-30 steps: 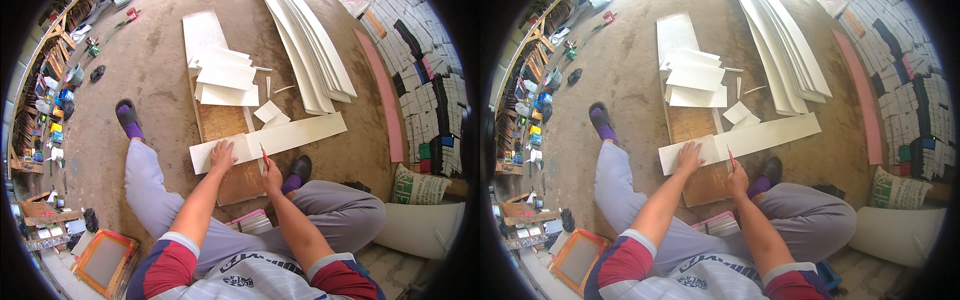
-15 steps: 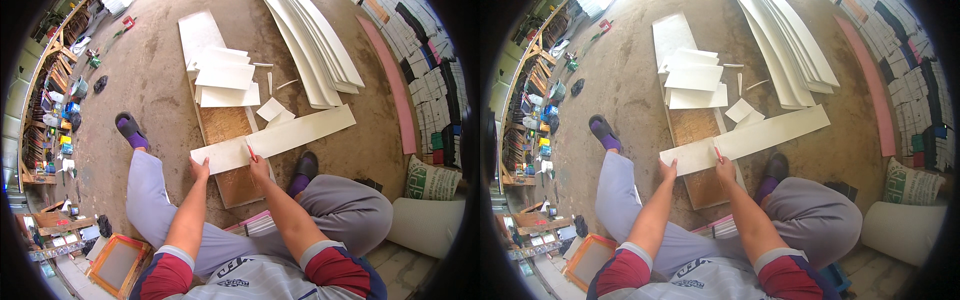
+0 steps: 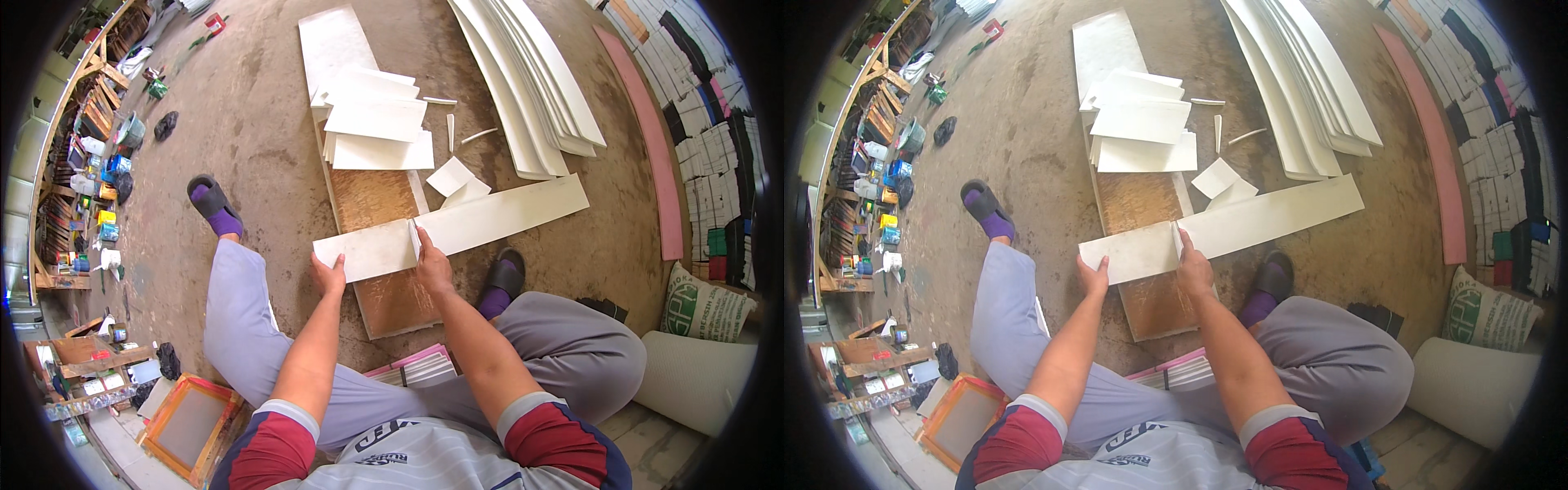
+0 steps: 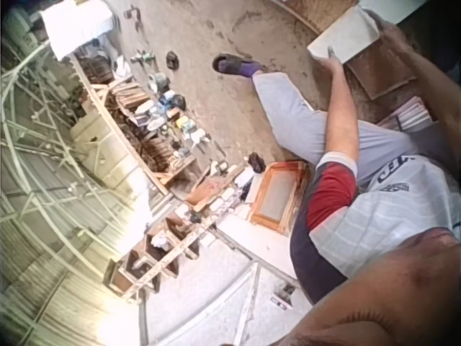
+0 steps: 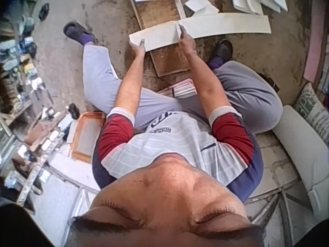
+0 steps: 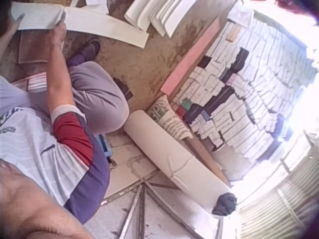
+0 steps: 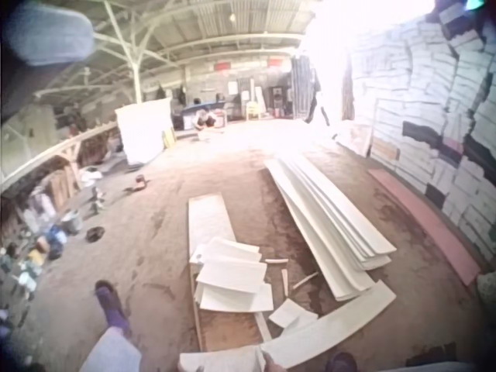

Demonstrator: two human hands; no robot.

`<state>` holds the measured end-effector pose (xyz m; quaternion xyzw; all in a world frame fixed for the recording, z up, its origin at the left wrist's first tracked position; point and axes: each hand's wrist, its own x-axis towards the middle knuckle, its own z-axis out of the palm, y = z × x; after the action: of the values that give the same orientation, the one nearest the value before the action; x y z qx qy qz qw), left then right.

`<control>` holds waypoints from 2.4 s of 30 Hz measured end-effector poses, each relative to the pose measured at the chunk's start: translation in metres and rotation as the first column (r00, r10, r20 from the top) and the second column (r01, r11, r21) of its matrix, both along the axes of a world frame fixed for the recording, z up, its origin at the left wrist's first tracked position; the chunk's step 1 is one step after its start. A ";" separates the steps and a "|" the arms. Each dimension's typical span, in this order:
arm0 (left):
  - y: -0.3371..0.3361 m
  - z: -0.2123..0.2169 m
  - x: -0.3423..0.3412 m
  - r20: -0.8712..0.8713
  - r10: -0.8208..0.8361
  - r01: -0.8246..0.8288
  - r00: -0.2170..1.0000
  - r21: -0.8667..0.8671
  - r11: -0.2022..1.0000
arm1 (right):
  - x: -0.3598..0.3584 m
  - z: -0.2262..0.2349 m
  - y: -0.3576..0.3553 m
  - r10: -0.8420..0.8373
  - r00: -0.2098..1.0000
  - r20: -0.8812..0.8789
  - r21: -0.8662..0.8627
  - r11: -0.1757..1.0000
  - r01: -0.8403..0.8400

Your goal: The person sits on the floor and uses a red utility knife to score and snap white rectangular panels into smaller pieces. They repeatedly align, score, and break the panels, stacking the cut pieces nearby.

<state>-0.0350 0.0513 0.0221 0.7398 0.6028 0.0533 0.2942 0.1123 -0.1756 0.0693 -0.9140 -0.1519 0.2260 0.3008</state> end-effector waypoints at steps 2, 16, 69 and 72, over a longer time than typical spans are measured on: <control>-0.001 -0.003 -0.001 0.003 -0.001 0.001 1.000 0.005 1.000 | 0.003 0.001 0.002 0.023 1.000 0.000 -0.041 0.999 -0.023; -0.005 0.005 0.012 -0.059 0.056 -0.059 0.997 -0.039 0.998 | 0.004 0.018 0.021 0.089 0.987 -0.134 -0.328 0.936 -0.129; -0.083 0.046 0.067 -0.366 -0.879 0.932 0.306 -0.072 0.354 | -0.035 0.043 -0.016 0.104 0.984 -0.144 -0.295 0.945 -0.143; -0.082 0.049 0.068 -0.362 -0.877 0.928 0.317 -0.073 0.365 | -0.045 0.053 -0.029 0.069 0.991 -0.116 -0.224 0.970 -0.094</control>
<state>0.0326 -0.0307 0.0707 0.9654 0.1208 -0.2042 0.1086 0.0669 -0.2045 0.1221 -0.9222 -0.1458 0.3028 0.1915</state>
